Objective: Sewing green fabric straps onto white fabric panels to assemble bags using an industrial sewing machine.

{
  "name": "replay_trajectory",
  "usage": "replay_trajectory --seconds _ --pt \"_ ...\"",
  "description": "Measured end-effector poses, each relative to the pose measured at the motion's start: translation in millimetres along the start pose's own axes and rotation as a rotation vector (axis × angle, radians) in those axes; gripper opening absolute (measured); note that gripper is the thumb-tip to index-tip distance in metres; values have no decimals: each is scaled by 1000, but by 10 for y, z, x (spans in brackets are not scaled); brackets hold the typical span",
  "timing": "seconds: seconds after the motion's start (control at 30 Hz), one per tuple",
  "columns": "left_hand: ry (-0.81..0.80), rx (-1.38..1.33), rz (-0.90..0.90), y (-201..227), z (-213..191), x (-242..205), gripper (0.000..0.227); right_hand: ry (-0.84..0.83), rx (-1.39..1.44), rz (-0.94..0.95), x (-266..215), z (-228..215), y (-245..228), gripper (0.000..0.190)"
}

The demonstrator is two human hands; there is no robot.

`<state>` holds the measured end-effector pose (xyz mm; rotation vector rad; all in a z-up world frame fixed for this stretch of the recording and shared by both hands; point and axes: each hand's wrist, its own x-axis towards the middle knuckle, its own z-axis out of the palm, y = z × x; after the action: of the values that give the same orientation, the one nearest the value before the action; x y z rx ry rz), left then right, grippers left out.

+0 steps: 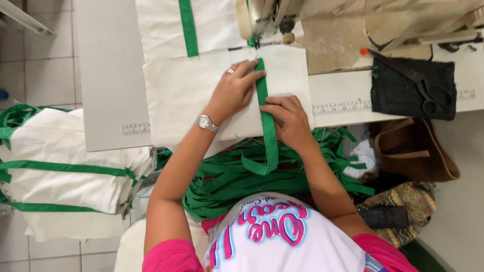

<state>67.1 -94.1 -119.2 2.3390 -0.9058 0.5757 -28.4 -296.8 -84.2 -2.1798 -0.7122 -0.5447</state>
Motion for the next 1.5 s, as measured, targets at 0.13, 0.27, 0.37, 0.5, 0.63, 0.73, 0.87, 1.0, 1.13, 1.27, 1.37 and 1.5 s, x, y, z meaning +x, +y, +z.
replay_trajectory --seconds 0.13,0.27,0.37,0.5,0.63,0.73,0.87,1.0,1.13,1.27,1.37,1.5 --pt "11 -16 -64 -32 35 -40 36 3 1 6 -41 56 85 24" --pt "-25 -23 -89 -66 81 -57 34 -18 10 29 -84 74 148 26" --pt "-68 -33 -130 12 -20 -30 33 -11 17 27 -73 64 131 25" --pt "-115 -18 -130 37 -95 6 35 -7 2 16 -35 53 111 24" --pt "-93 -31 -113 48 -61 -23 37 -10 8 27 -43 35 68 26" --pt "-84 -25 -95 26 -26 -28 39 -13 18 31 -24 10 47 28" --pt "-92 -12 -110 16 -11 -24 37 -17 32 39 -44 26 60 24" --pt "-80 -12 -99 -16 20 -35 36 -30 14 41 -60 40 96 23" --pt "-73 -4 -105 -18 35 -39 36 -41 20 55 -62 44 103 22" --pt "-76 -28 -113 5 4 -30 37 -49 11 62 -56 42 79 21" --pt "-41 -36 -79 55 -79 -12 40 -54 31 65 35 -33 -58 23" --pt "-30 -32 -84 13 -30 -9 40 -64 10 56 46 -21 -39 24"
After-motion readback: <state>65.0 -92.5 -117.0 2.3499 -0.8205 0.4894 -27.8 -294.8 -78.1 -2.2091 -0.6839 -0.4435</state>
